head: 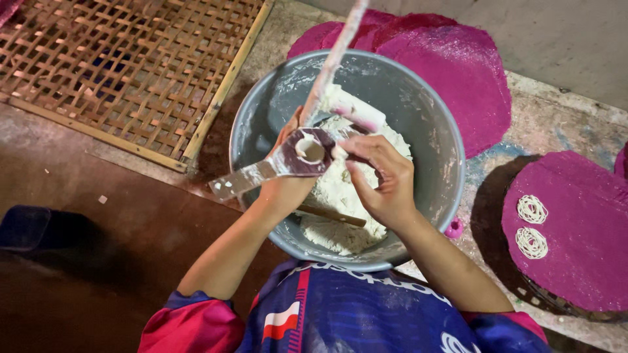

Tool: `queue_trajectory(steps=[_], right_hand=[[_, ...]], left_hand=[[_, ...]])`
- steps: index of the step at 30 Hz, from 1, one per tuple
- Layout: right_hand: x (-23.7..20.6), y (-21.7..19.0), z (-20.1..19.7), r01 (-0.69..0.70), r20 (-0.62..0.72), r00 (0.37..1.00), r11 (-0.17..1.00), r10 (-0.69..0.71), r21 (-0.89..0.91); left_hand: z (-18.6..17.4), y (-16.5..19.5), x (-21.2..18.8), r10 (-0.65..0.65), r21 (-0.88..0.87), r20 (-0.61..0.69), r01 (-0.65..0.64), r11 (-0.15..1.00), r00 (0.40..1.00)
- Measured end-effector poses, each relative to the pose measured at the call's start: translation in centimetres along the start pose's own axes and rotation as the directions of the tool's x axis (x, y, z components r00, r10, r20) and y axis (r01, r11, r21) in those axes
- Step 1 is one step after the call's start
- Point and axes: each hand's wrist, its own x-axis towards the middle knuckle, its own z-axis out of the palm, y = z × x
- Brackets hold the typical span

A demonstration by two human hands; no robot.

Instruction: The person scoops dough from a large basin into a handheld extruder press, then squeezes the press over round pink trays to extrude noodle strands into spiral nests, placing each finished nest on the trays and repeating the cycle.

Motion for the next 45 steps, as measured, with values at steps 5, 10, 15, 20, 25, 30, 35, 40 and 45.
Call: queue_trajectory(steps=[5, 10, 15, 20, 25, 30, 35, 40, 45], right_hand=[[2.1, -1.7, 1.2, 0.291, 0.27, 0.943, 0.872, -0.193, -0.394], [-1.2, 1.5, 1.0, 0.077, 0.406, 0.91, 0.925, 0.087, -0.372], [-6.1, 7.9, 5.7, 0.114, 0.668, 0.493, 0.72, 0.557, -0.684], [-4.5, 9.8, 5.9, 0.118, 0.655, 0.427, 0.68, 0.623, -0.724], [0.9, 11.4, 5.6, 0.359, 0.653, 0.642, 0.595, 0.401, -0.719], [4.9, 17.1, 10.9, 0.467, 0.599, 0.779, 0.464, 0.186, -0.753], [2.2, 16.8, 13.2, 0.204, 0.564, 0.655, 0.602, 0.503, -0.772], [-2.2, 9.9, 9.9, 0.478, 0.821, 0.233, 0.674, 0.52, -0.563], [3.1, 10.1, 6.4, 0.449, 0.727, 0.556, 0.59, 0.403, -0.671]], left_hand=[[-0.4, -1.6, -0.2, -0.104, 0.125, 0.186, 0.081, 0.989, 0.977], [-2.5, -4.7, -1.3, -0.245, -0.011, 0.141, 0.249, 0.969, 0.959], [-2.7, -6.3, -3.2, -0.296, -0.328, 0.068, 0.302, 0.895, 0.953], [-2.2, -7.3, -3.8, -0.267, -0.261, 0.022, 0.264, 0.928, 0.963], [-2.5, -7.3, -3.9, -0.262, -0.292, -0.031, 0.242, 0.925, 0.965], [-2.8, -6.6, -3.9, -0.337, -0.373, -0.049, 0.296, 0.879, 0.94], [-3.1, -6.5, -3.6, -0.284, -0.382, -0.067, 0.238, 0.893, 0.956], [-3.2, -6.7, -3.3, -0.326, -0.42, -0.057, 0.273, 0.866, 0.944], [-3.3, -6.5, -3.5, -0.365, -0.509, -0.034, 0.298, 0.807, 0.931]])
